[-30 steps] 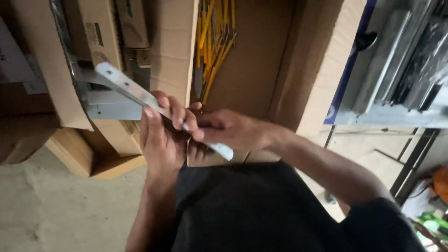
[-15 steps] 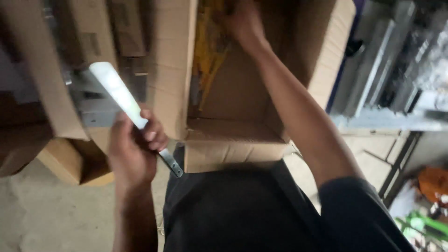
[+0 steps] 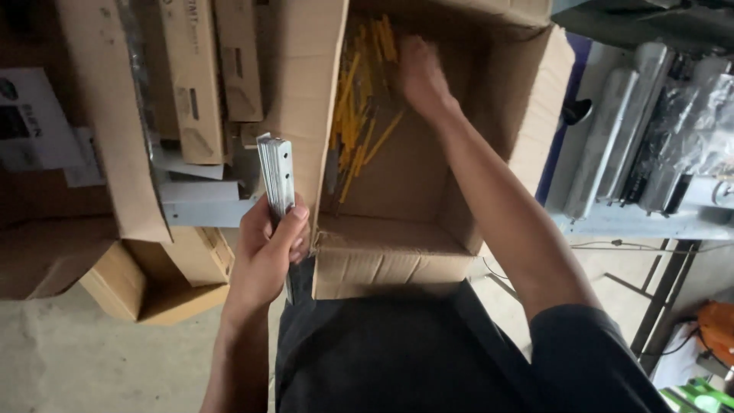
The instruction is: The person picks up yellow plastic components and metal slides from a workspace, placing some into a cardboard box and handling others by hand.
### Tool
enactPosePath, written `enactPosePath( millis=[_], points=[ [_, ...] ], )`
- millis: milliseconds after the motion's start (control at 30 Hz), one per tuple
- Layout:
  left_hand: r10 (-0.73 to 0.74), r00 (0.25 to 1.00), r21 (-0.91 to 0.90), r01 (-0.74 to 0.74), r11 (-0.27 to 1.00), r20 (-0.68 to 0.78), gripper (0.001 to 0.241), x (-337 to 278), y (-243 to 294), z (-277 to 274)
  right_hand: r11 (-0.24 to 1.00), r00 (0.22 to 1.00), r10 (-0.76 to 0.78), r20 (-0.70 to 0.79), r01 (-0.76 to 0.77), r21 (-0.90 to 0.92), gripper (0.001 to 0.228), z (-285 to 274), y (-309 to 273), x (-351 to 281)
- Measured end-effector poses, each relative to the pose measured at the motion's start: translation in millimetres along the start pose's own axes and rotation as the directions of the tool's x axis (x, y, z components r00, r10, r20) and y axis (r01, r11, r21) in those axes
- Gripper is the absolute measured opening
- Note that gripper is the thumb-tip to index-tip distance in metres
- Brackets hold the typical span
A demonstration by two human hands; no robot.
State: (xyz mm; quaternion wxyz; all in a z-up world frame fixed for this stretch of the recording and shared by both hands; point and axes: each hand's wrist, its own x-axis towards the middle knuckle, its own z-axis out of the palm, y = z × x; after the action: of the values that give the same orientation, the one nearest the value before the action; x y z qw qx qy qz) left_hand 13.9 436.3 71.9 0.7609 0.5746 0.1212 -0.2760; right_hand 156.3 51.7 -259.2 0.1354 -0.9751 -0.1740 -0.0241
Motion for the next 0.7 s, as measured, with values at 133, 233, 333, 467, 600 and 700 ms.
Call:
enactPosePath(
  millis=[133,233,333,467,600,700],
  points=[
    [-0.019,1.0,-0.034,0.019,0.999,-0.01,0.016,6.0,-5.3,8.3,0.929,0.987,-0.162,-0.022,0.145,-0.34,0.034,49.4,1.4,37.0],
    [-0.05,0.999,0.017,0.05,0.999,-0.021,0.016,5.9,-4.1,12.3,0.993,0.991,0.115,0.063,-0.112,-0.041,0.038,26.6,-17.3,49.7],
    [-0.049,0.999,0.044,0.049,0.998,-0.008,0.016,5.9,-3.4,13.9,0.92,0.914,0.317,0.254,-0.361,0.15,0.048,-25.2,-44.5,65.3],
    [-0.025,1.0,0.004,0.025,1.0,0.018,0.017,3.5,-2.3,13.2,0.865,0.819,0.3,0.489,-0.45,0.222,0.034,-63.0,-51.4,74.7],
    [-0.072,0.997,-0.07,0.074,0.995,0.035,0.02,0.1,-4.9,9.7,0.83,0.945,0.115,0.308,-0.262,0.493,0.036,-119.9,-63.0,75.3],
    [-0.02,0.998,-0.131,0.027,0.991,0.058,0.017,-2.5,-14.5,5.1,0.573,0.865,0.275,0.42,-0.498,0.65,0.047,-145.3,-71.3,69.6]
  ],
)
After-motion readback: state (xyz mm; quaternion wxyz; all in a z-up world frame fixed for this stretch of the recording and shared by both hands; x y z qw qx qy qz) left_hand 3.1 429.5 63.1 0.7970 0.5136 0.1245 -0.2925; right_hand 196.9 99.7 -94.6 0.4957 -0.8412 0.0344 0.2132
